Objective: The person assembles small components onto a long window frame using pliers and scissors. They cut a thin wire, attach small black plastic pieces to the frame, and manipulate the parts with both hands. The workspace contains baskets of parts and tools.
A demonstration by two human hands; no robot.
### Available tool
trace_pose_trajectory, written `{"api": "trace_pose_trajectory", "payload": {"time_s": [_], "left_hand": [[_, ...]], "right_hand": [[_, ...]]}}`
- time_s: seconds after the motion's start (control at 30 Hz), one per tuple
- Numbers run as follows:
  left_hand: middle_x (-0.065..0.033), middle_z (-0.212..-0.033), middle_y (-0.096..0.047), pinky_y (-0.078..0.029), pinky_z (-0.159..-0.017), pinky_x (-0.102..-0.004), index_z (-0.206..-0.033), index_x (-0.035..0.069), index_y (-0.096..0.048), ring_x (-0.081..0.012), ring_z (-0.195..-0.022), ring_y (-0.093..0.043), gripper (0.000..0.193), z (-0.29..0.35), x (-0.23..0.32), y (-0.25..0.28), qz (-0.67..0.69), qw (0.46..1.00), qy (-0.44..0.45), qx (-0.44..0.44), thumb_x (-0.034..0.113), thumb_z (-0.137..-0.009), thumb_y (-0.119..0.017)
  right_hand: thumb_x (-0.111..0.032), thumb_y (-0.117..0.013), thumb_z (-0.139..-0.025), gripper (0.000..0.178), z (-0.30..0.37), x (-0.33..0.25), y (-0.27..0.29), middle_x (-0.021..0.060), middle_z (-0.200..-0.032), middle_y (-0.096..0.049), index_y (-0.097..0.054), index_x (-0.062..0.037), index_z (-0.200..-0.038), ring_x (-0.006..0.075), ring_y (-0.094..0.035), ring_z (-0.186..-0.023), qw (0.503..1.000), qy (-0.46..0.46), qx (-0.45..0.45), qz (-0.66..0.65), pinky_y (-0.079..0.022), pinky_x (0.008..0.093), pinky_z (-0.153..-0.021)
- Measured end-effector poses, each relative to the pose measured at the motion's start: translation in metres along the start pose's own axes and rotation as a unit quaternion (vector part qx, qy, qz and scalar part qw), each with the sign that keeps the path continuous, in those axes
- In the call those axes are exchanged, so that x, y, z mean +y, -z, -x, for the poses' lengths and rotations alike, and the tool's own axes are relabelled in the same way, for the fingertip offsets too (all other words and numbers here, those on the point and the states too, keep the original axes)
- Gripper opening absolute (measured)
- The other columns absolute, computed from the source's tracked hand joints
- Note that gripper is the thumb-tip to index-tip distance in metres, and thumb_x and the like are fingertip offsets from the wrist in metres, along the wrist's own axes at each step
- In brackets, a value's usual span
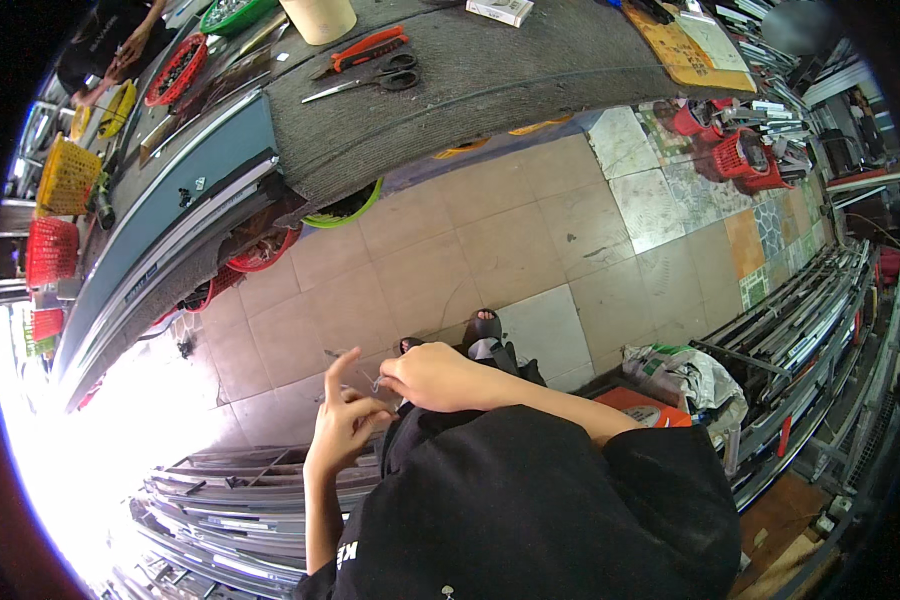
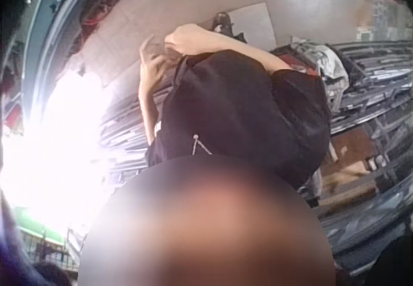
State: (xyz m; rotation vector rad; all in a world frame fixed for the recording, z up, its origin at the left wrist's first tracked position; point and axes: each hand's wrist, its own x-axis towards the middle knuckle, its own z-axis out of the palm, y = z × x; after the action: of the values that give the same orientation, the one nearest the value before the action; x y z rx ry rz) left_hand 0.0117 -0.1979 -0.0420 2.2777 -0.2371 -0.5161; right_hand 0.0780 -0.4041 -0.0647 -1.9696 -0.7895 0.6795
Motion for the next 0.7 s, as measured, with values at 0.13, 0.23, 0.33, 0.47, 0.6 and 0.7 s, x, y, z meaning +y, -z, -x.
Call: {"api": "trace_pose_trajectory", "payload": {"time_s": [0.13,0.23,0.33,0.47,0.6,0.7], "left_hand": [[-0.0147,-0.098,-0.07,-0.054,-0.067,-0.0337,-0.087,0.003,-0.072,-0.022,-0.073,-0.07,0.008,0.006,0.015,-0.007,0.075,0.995,0.008,-0.069,0.008,-0.082,-0.073],[-0.0115,-0.077,-0.07,-0.053,-0.06,-0.0291,-0.085,-0.002,-0.07,-0.0185,-0.065,-0.068,0.008,0.029,0.008,0.01,0.118,0.986,0.084,-0.077,0.005,-0.085,-0.067],[-0.0064,-0.068,-0.066,-0.05,-0.05,-0.025,-0.078,0.0,-0.067,-0.0129,-0.06,-0.066,0.011,0.092,-0.007,0.062,0.155,0.963,0.149,0.16,0.0,-0.086,-0.06],[-0.0025,-0.069,-0.06,-0.031,-0.044,-0.0192,-0.076,0.007,-0.061,-0.0055,-0.051,-0.046,0.036,0.196,-0.036,0.143,0.052,0.915,0.12,0.381,0.031,-0.101,-0.055],[-0.0079,-0.094,-0.064,-0.044,-0.064,-0.0218,-0.097,0.004,-0.065,-0.011,-0.077,-0.057,0.028,0.284,-0.039,0.201,-0.107,0.873,0.184,0.439,0.03,-0.1,-0.055],[-0.0101,-0.106,-0.064,-0.048,-0.076,-0.0247,-0.107,0.003,-0.065,-0.0142,-0.091,-0.06,0.028,0.346,-0.05,0.225,-0.313,0.772,0.14,0.536,0.028,-0.1,-0.055]], "right_hand": [[-0.027,-0.058,-0.094,0.027,0.007,-0.001,0.002,0.0259,-0.08,-0.067,-0.065,-0.0004,-0.091,0.0459,-0.065,-0.077,0.997,0.058,-0.027,-0.043,-0.05,0.053,-0.071],[-0.031,-0.064,-0.091,0.03,0.011,0.01,0.004,0.025,-0.095,-0.068,-0.066,-0.0013,-0.096,0.0402,-0.064,-0.097,0.992,0.112,-0.027,-0.051,-0.049,0.0494,-0.086],[-0.034,-0.067,-0.09,0.035,0.019,0.053,0.015,0.023,-0.105,-0.068,-0.067,-0.002,-0.105,0.0352,-0.062,-0.107,0.961,0.186,0.202,0.028,-0.047,0.046,-0.093],[-0.038,-0.062,-0.094,0.04,0.056,0.177,0.048,0.0188,-0.108,-0.07,-0.066,-0.0036,-0.114,0.0351,-0.066,-0.1,0.968,-0.133,0.115,-0.181,-0.051,0.0435,-0.087],[-0.036,-0.061,-0.095,0.04,0.096,0.313,0.031,0.0141,-0.1,-0.072,-0.068,0.0017,-0.106,0.0255,-0.069,-0.076,0.934,-0.322,-0.123,0.089,-0.055,0.0363,-0.076],[-0.035,-0.062,-0.094,0.04,0.122,0.375,-0.017,0.0121,-0.096,-0.072,-0.069,0.0031,-0.106,0.0203,-0.067,-0.075,0.942,-0.316,-0.102,-0.055,-0.054,0.0357,-0.072]]}}
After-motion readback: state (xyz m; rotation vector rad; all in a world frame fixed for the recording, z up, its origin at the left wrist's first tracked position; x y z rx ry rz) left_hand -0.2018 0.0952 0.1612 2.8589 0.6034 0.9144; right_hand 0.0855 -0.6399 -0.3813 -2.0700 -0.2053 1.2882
